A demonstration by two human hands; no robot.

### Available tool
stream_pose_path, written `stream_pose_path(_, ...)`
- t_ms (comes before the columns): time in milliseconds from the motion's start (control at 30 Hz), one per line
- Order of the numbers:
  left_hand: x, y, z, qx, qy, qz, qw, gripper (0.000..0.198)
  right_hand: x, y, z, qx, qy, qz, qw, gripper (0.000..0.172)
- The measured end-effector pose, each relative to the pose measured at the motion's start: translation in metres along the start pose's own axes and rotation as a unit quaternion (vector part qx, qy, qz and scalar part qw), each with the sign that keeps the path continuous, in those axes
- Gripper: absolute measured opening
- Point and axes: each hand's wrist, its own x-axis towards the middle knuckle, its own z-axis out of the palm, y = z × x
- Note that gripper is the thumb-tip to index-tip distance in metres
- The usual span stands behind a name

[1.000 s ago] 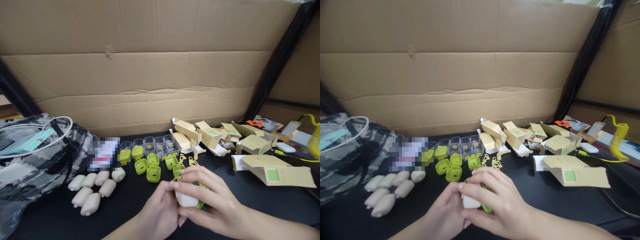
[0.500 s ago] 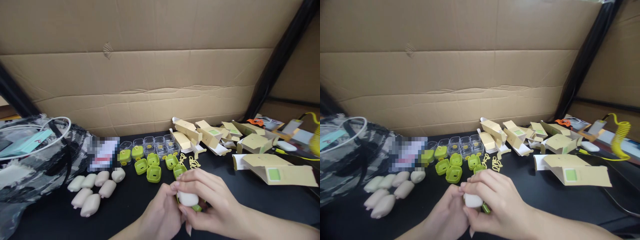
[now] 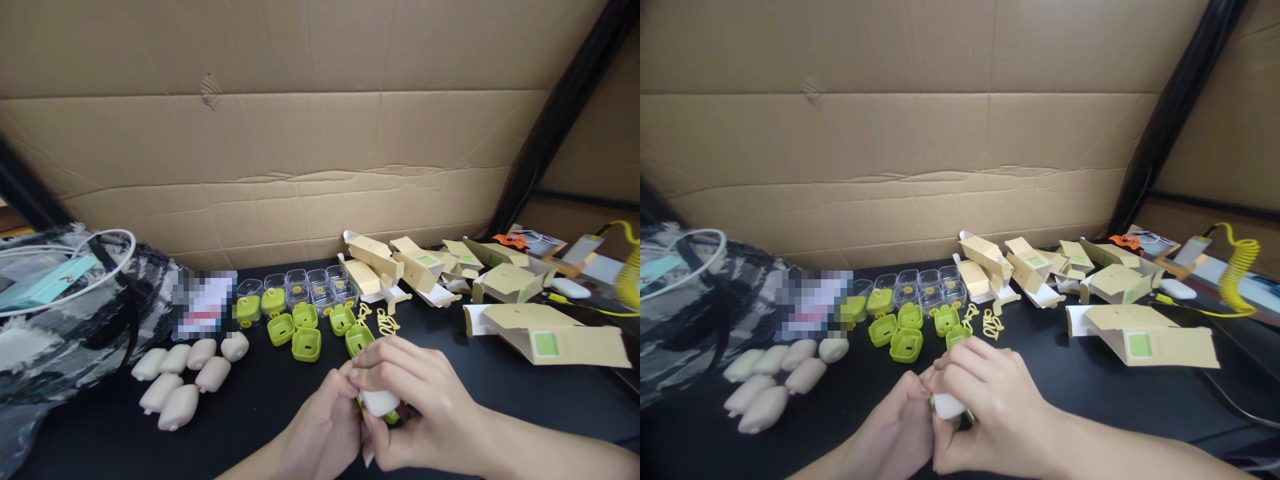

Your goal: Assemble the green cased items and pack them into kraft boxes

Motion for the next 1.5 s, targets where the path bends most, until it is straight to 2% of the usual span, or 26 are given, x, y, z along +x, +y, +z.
stream_pose_path(233, 0.0, -0.003, 0.0, 0.018, 0.015, -0.007, 1.0, 0.015, -0.001, -0.001, -0.002, -0.017, -0.028, 0.007, 0.999, 0.019)
stream_pose_path(400, -0.001, 0.0, 0.004, 0.028, 0.016, -0.022, 0.999, 0.01, -0.001, 0.0, -0.002, 0.013, -0.03, 0.019, 0.999, 0.023)
stream_pose_path(533, -0.001, 0.005, 0.004, 0.051, 0.002, -0.009, 0.999, 0.012, 0.0, 0.002, -0.006, 0.04, -0.06, 0.03, 0.997, 0.027)
stream_pose_path(600, -0.001, 0.007, 0.002, 0.056, -0.002, 0.005, 0.998, 0.019, 0.0, 0.006, -0.01, 0.05, -0.095, 0.04, 0.993, 0.036)
stream_pose_path(667, -0.001, 0.01, 0.0, 0.072, 0.011, 0.023, 0.997, 0.029, -0.001, 0.011, -0.014, 0.099, -0.123, 0.064, 0.985, 0.054)
stream_pose_path(733, -0.003, 0.012, -0.001, 0.132, 0.047, 0.041, 0.989, 0.036, -0.002, 0.017, -0.018, 0.166, -0.113, 0.097, 0.975, 0.061)
stream_pose_path(833, -0.005, 0.014, -0.002, 0.249, 0.086, 0.072, 0.962, 0.038, -0.003, 0.022, -0.022, 0.202, -0.078, 0.101, 0.971, 0.04)
stream_pose_path(933, -0.007, 0.015, -0.002, 0.31, 0.081, 0.113, 0.941, 0.035, -0.003, 0.025, -0.025, 0.188, -0.085, 0.059, 0.977, 0.027)
stream_pose_path(1067, -0.007, 0.013, -0.006, 0.373, 0.053, 0.119, 0.919, 0.031, -0.002, 0.025, -0.026, 0.173, -0.106, 0.026, 0.979, 0.022)
stream_pose_path(1267, -0.007, 0.008, -0.01, 0.416, 0.007, 0.137, 0.899, 0.032, -0.002, 0.019, -0.018, 0.112, -0.053, -0.029, 0.992, 0.02)
stream_pose_path(1500, -0.007, 0.009, -0.001, 0.411, -0.001, 0.126, 0.903, 0.023, -0.004, 0.016, -0.015, 0.081, -0.041, -0.047, 0.995, 0.015)
